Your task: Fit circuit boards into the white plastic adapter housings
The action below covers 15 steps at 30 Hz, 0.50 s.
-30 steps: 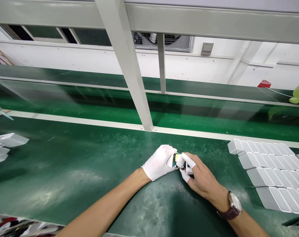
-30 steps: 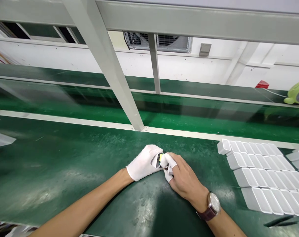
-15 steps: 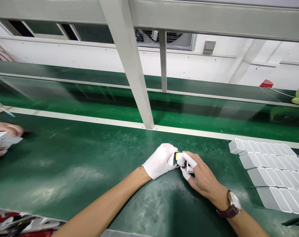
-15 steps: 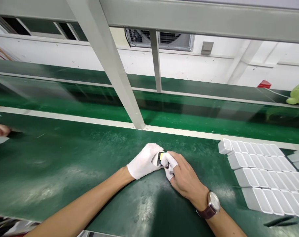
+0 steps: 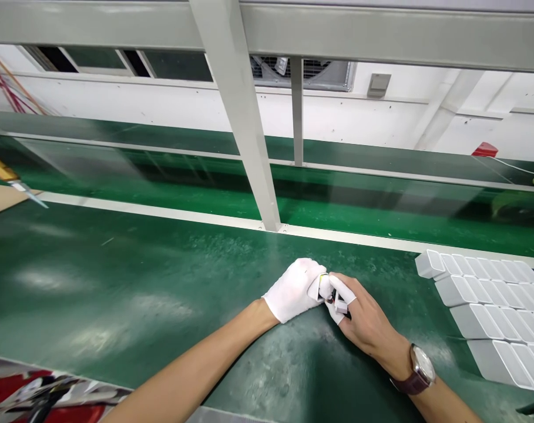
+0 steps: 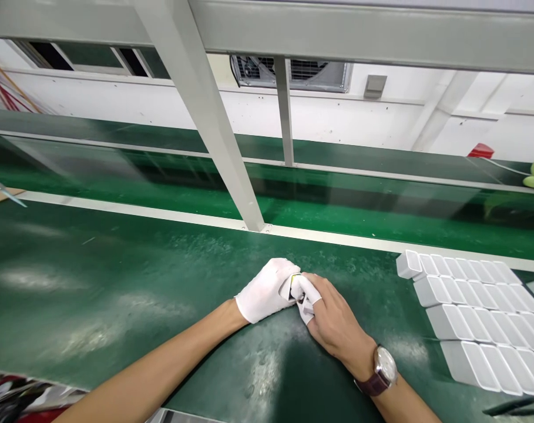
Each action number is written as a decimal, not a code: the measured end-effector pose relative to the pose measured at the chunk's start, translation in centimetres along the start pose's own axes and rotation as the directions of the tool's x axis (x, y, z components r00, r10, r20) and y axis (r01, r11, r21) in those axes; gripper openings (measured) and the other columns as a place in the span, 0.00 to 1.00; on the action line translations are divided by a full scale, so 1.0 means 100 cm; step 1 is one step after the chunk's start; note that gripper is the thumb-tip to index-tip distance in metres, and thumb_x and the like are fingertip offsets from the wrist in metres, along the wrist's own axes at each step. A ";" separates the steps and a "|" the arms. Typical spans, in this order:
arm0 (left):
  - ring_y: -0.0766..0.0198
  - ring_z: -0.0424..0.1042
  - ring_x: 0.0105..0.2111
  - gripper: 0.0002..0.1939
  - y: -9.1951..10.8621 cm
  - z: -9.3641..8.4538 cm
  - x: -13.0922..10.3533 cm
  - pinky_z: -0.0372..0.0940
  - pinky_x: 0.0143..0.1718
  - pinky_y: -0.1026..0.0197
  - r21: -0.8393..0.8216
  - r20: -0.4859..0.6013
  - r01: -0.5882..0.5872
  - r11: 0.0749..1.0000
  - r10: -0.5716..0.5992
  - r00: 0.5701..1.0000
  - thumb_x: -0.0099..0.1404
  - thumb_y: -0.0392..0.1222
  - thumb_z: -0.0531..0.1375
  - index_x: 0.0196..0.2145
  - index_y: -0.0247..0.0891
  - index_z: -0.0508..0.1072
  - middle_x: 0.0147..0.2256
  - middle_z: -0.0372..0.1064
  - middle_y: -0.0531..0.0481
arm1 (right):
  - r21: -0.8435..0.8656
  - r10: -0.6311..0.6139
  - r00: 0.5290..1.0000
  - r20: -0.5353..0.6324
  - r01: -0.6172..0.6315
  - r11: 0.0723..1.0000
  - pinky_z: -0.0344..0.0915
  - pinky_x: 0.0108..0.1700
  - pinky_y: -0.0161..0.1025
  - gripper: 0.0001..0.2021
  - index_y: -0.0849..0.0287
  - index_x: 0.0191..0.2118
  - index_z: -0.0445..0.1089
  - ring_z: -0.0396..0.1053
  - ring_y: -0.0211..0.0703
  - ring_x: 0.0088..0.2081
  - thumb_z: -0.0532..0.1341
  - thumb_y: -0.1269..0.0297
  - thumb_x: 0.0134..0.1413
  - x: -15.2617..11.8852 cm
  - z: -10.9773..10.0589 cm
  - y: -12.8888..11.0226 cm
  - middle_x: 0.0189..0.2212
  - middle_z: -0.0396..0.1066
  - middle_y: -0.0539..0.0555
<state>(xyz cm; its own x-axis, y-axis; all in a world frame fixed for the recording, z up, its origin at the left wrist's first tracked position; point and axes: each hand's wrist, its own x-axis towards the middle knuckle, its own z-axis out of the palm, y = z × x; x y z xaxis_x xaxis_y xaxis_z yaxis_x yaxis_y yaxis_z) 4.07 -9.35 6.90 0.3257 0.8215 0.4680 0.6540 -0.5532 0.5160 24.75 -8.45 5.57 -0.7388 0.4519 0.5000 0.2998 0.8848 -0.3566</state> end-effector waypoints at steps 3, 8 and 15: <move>0.65 0.62 0.24 0.11 -0.002 0.001 -0.002 0.59 0.30 0.59 -0.034 0.004 -0.029 0.999 0.029 1.000 0.59 0.33 0.60 0.23 0.40 0.63 0.22 0.62 0.54 | 0.022 0.014 1.000 0.006 -0.014 1.000 0.69 0.58 0.57 0.34 0.56 0.71 0.41 0.64 0.55 0.60 0.55 0.75 0.65 0.001 -0.001 0.000 0.62 0.60 0.65; 0.59 0.69 0.30 0.13 -0.009 0.008 -0.011 0.66 0.36 0.53 0.060 -0.175 -0.030 0.998 0.040 0.984 0.51 0.47 0.67 0.33 0.39 0.72 0.30 0.69 0.48 | 0.227 0.094 0.996 -0.007 -0.090 0.970 0.69 0.59 0.52 0.35 0.55 0.70 0.48 0.66 0.53 0.59 0.64 0.61 0.63 0.004 -0.012 -0.003 0.60 0.64 0.63; 0.57 0.72 0.45 0.27 -0.012 0.008 -0.025 0.69 0.48 0.53 -0.308 0.088 0.258 0.916 -0.242 0.966 0.51 0.39 0.66 0.50 0.41 0.71 0.45 0.72 0.46 | 0.320 0.317 0.947 -0.053 -0.285 0.904 0.59 0.67 0.54 0.20 0.50 0.65 0.60 0.61 0.48 0.64 0.50 0.67 0.71 0.001 -0.008 0.010 0.63 0.63 0.57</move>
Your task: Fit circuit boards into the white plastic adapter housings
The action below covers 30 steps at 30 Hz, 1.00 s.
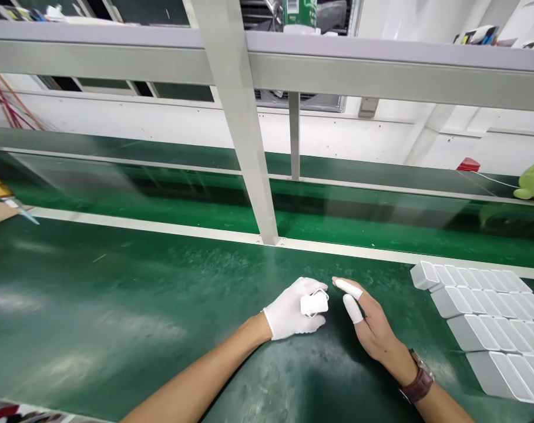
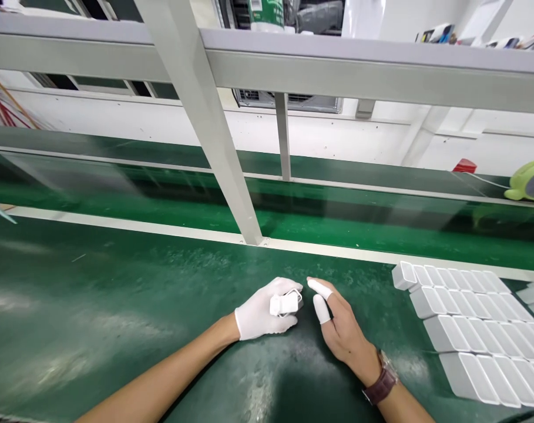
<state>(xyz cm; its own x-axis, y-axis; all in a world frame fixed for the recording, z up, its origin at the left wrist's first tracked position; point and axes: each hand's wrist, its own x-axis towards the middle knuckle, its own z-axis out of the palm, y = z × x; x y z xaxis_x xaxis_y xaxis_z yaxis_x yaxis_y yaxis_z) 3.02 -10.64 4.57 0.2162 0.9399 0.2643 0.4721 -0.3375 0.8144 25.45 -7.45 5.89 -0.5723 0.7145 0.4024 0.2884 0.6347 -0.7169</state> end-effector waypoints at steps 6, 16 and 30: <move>0.58 0.72 0.48 0.30 0.005 -0.015 0.000 0.68 0.52 0.54 -0.104 0.033 0.104 0.989 -0.101 0.994 0.54 0.43 0.71 0.53 0.44 0.71 0.51 0.70 0.49 | -0.027 -0.147 0.983 0.113 0.151 0.988 0.65 0.64 0.50 0.27 0.51 0.67 0.55 0.64 0.49 0.62 0.58 0.70 0.66 -0.001 0.012 0.006 0.63 0.63 0.58; 0.63 0.71 0.41 0.21 0.006 -0.027 -0.008 0.70 0.45 0.56 0.006 -0.148 0.111 0.994 -0.109 0.983 0.57 0.44 0.69 0.48 0.40 0.71 0.45 0.70 0.49 | -0.086 -0.246 0.968 0.046 0.249 0.965 0.72 0.58 0.49 0.28 0.51 0.65 0.60 0.70 0.48 0.56 0.62 0.75 0.62 -0.002 0.019 0.008 0.56 0.69 0.59; 0.65 0.70 0.35 0.11 0.016 -0.035 -0.006 0.66 0.38 0.61 -0.112 0.017 0.261 0.959 -0.261 0.965 0.59 0.43 0.66 0.39 0.41 0.73 0.39 0.69 0.52 | -0.152 -0.252 0.949 0.190 0.282 0.947 0.70 0.57 0.51 0.29 0.50 0.66 0.58 0.63 0.50 0.59 0.59 0.78 0.63 -0.004 0.018 0.008 0.60 0.60 0.62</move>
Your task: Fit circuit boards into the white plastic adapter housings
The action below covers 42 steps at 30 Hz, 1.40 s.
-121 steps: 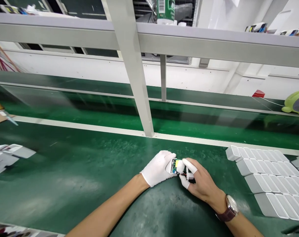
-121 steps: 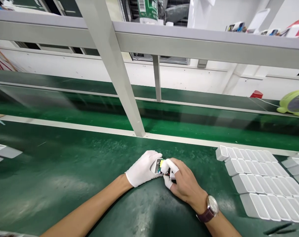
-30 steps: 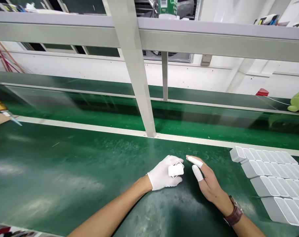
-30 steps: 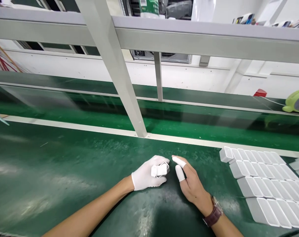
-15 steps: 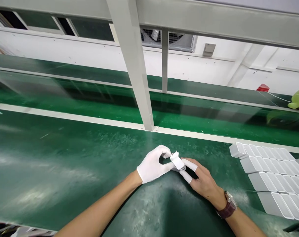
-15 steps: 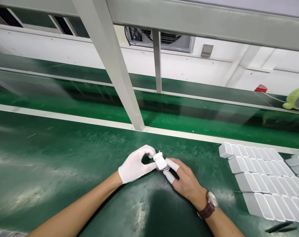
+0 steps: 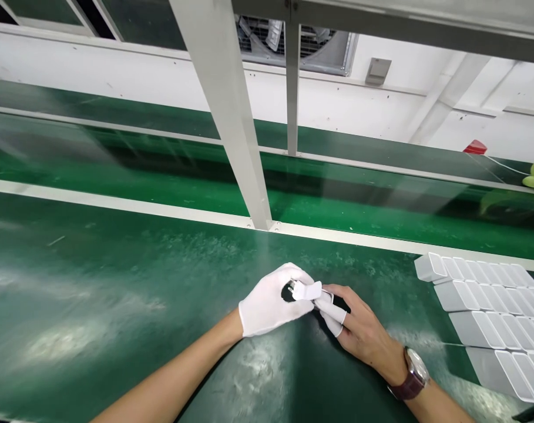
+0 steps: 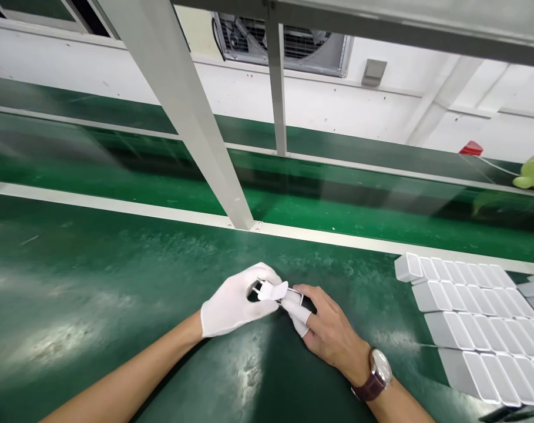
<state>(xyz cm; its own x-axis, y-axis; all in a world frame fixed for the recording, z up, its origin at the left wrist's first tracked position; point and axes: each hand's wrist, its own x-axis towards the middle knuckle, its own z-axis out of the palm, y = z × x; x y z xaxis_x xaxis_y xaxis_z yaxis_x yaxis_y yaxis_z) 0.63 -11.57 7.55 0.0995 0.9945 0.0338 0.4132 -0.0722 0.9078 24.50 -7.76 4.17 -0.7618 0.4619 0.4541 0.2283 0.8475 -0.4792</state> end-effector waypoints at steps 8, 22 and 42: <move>0.63 0.71 0.38 0.14 -0.028 -0.003 0.011 0.67 0.39 0.59 -0.420 0.113 -0.097 0.902 0.159 0.981 0.59 0.44 0.69 0.28 0.36 0.67 0.41 0.69 0.45 | 0.039 -0.009 0.998 -0.055 0.011 0.999 0.72 0.54 0.47 0.26 0.52 0.63 0.62 0.67 0.47 0.55 0.60 0.77 0.62 0.009 0.000 -0.003 0.55 0.65 0.61; 0.57 0.72 0.42 0.27 -0.055 -0.014 0.027 0.69 0.44 0.54 -0.459 -0.204 -0.089 0.884 -0.008 0.979 0.65 0.60 0.59 0.47 0.33 0.74 0.43 0.73 0.40 | 0.011 -0.074 0.944 -0.323 0.082 0.997 0.73 0.48 0.48 0.26 0.47 0.60 0.66 0.72 0.49 0.51 0.62 0.78 0.59 0.037 -0.029 -0.018 0.52 0.71 0.57; 0.60 0.74 0.45 0.16 -0.025 0.004 0.012 0.71 0.49 0.55 -0.212 -0.015 -0.107 0.971 0.107 0.994 0.57 0.39 0.64 0.44 0.38 0.75 0.47 0.72 0.45 | -0.050 0.067 0.989 -0.130 -0.074 0.996 0.74 0.49 0.48 0.24 0.53 0.65 0.56 0.72 0.50 0.50 0.58 0.67 0.66 0.012 0.010 0.006 0.52 0.71 0.61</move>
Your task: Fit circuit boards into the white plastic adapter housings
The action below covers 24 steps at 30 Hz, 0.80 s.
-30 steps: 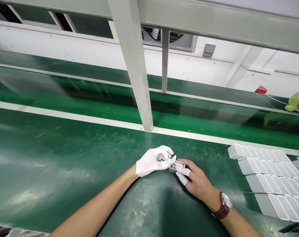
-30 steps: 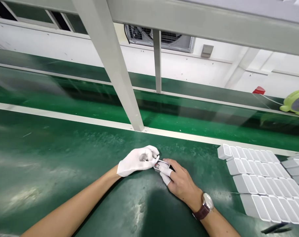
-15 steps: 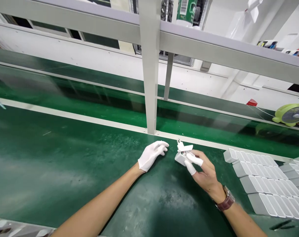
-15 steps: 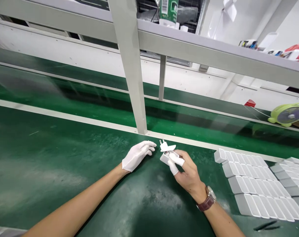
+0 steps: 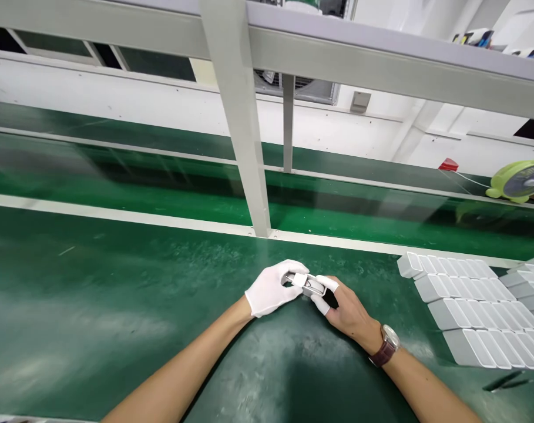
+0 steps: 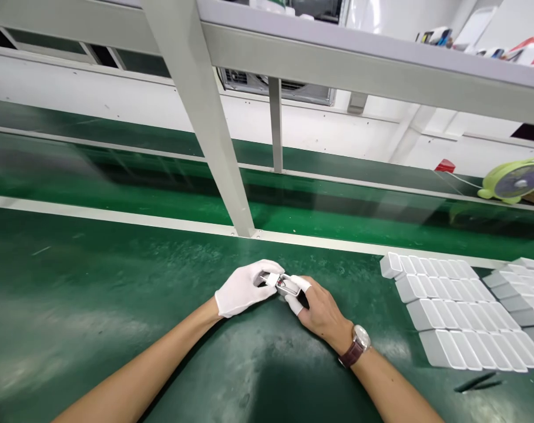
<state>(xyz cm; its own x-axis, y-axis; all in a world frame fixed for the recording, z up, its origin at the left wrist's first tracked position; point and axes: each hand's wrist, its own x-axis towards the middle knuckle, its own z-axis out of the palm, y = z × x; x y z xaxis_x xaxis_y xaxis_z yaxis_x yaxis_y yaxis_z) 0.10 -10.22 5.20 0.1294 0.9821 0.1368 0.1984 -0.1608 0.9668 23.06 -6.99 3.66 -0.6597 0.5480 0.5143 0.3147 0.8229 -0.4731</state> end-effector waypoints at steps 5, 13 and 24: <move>0.61 0.74 0.41 0.16 0.003 -0.001 -0.001 0.71 0.46 0.56 -0.061 0.005 0.092 0.994 -0.092 0.996 0.54 0.36 0.64 0.43 0.37 0.73 0.44 0.74 0.46 | -0.042 0.003 1.000 0.008 -0.003 0.999 0.74 0.52 0.50 0.30 0.53 0.69 0.48 0.71 0.52 0.53 0.59 0.67 0.66 -0.006 0.004 0.002 0.54 0.69 0.62; 0.62 0.73 0.41 0.13 0.000 -0.001 -0.003 0.69 0.44 0.59 -0.051 0.042 0.079 0.996 -0.077 0.996 0.56 0.33 0.63 0.40 0.37 0.72 0.42 0.72 0.48 | -0.049 -0.027 0.997 0.075 0.030 0.998 0.74 0.51 0.50 0.29 0.52 0.69 0.51 0.70 0.51 0.52 0.58 0.67 0.66 -0.006 0.002 -0.001 0.54 0.69 0.61; 0.52 0.68 0.49 0.59 0.001 0.021 -0.012 0.70 0.51 0.46 0.305 -0.099 -0.146 0.941 0.184 0.978 0.41 0.41 0.76 0.67 0.46 0.52 0.52 0.61 0.43 | 0.861 0.571 0.761 0.307 -0.478 0.174 0.77 0.43 0.50 0.21 0.56 0.57 0.69 0.77 0.49 0.41 0.63 0.51 0.62 0.008 0.001 -0.013 0.44 0.77 0.58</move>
<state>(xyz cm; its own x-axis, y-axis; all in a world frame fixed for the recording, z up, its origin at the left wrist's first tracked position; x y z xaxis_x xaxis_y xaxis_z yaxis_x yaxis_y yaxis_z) 2.00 -11.58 4.68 0.0665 0.9406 0.3330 0.4642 -0.3246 0.8241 22.09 -7.59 4.64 -0.5317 0.8412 -0.0983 -0.2176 -0.2478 -0.9440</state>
